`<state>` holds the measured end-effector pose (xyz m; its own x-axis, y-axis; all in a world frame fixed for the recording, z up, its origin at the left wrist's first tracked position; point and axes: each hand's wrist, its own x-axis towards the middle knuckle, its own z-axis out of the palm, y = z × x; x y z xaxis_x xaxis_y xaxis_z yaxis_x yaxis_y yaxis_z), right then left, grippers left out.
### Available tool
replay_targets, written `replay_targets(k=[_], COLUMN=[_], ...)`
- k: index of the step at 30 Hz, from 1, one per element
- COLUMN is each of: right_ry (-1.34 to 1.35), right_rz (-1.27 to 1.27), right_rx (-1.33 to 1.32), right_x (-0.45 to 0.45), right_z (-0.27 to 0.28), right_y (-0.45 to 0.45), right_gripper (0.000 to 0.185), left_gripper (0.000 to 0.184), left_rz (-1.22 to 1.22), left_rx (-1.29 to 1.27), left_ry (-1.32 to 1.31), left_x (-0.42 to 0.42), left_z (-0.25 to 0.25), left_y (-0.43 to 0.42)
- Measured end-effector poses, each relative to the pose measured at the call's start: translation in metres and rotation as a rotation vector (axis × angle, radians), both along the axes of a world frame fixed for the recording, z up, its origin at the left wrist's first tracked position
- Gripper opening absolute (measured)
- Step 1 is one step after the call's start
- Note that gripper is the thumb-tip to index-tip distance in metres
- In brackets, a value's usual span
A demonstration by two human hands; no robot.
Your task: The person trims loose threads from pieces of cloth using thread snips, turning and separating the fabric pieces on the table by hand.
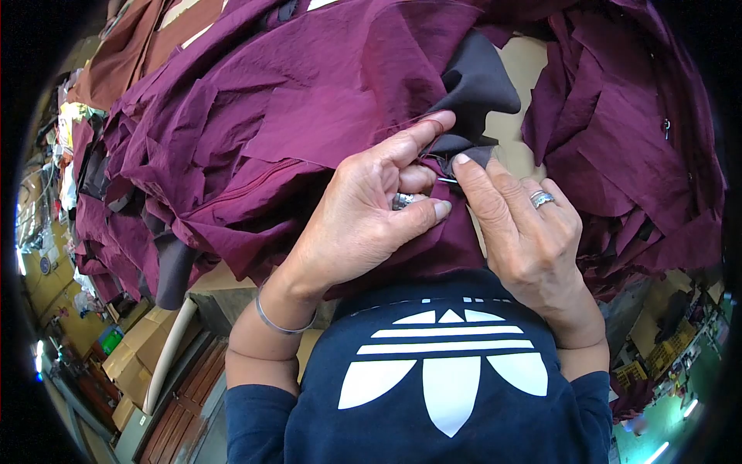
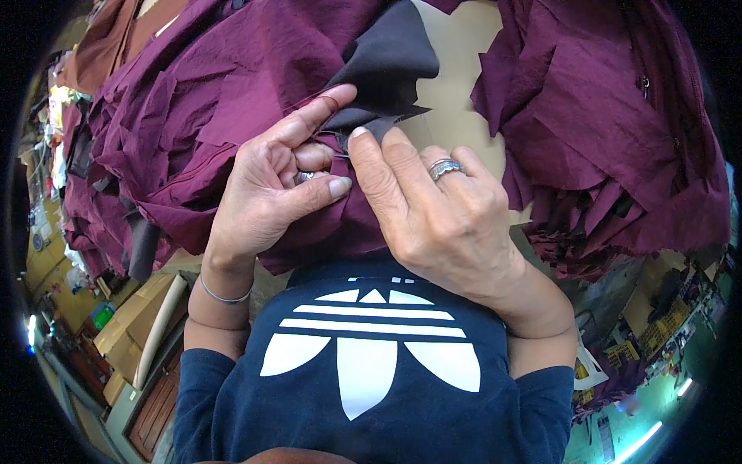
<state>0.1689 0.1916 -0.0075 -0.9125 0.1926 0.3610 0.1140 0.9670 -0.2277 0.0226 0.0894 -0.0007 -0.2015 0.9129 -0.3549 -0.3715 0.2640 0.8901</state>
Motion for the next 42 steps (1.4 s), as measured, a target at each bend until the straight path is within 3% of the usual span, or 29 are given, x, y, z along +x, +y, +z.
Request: replay_targets(k=[16, 19, 24, 28, 33, 35, 37, 39, 40, 42], right_ry=[0.026, -0.003, 0.093, 0.141, 0.136, 0.199, 0.155, 0.175, 0.174, 0.152], right_rz=[0.03, 0.0, -0.085, -0.163, -0.261, -0.219, -0.179, -0.12, -0.085, -0.092], right_rx=[0.092, -0.094, -0.762, -1.098, -1.358, -1.244, -1.143, -1.005, -0.901, -0.78], right_x=[0.001, 0.002, 0.006, 0.005, -0.002, -0.006, -0.01, -0.009, -0.007, -0.003], right_z=[-0.009, -0.01, -0.009, -0.019, -0.026, -0.037, -0.038, -0.037, -0.037, -0.041], right_y=[0.0, -0.001, 0.009, 0.008, 0.001, -0.002, -0.003, -0.005, -0.005, 0.0], right_gripper=[0.035, 0.036, 0.038, 0.039, 0.037, 0.038, 0.039, 0.04, 0.041, 0.043], left_gripper=[0.063, 0.065, 0.07, 0.07, 0.055, 0.053, 0.048, 0.044, 0.04, 0.038], left_rz=[-0.008, -0.008, -0.01, -0.03, -0.008, -0.044, 0.039, 0.005, 0.117, 0.234], left_rx=[-0.019, -0.038, -0.01, 0.119, -0.041, -0.098, 0.16, 0.09, 0.152, 0.199], left_ry=[0.028, -0.013, -0.071, 0.204, 0.331, 0.384, 0.77, 0.716, 0.736, 1.132], left_x=[0.002, 0.0, -0.004, 0.003, 0.004, 0.007, 0.018, 0.012, 0.011, -0.004], left_z=[-0.006, -0.004, -0.003, -0.005, 0.001, 0.008, -0.006, 0.001, -0.001, 0.0], left_y=[-0.001, 0.0, -0.003, -0.001, -0.007, -0.007, -0.01, -0.018, -0.023, -0.031])
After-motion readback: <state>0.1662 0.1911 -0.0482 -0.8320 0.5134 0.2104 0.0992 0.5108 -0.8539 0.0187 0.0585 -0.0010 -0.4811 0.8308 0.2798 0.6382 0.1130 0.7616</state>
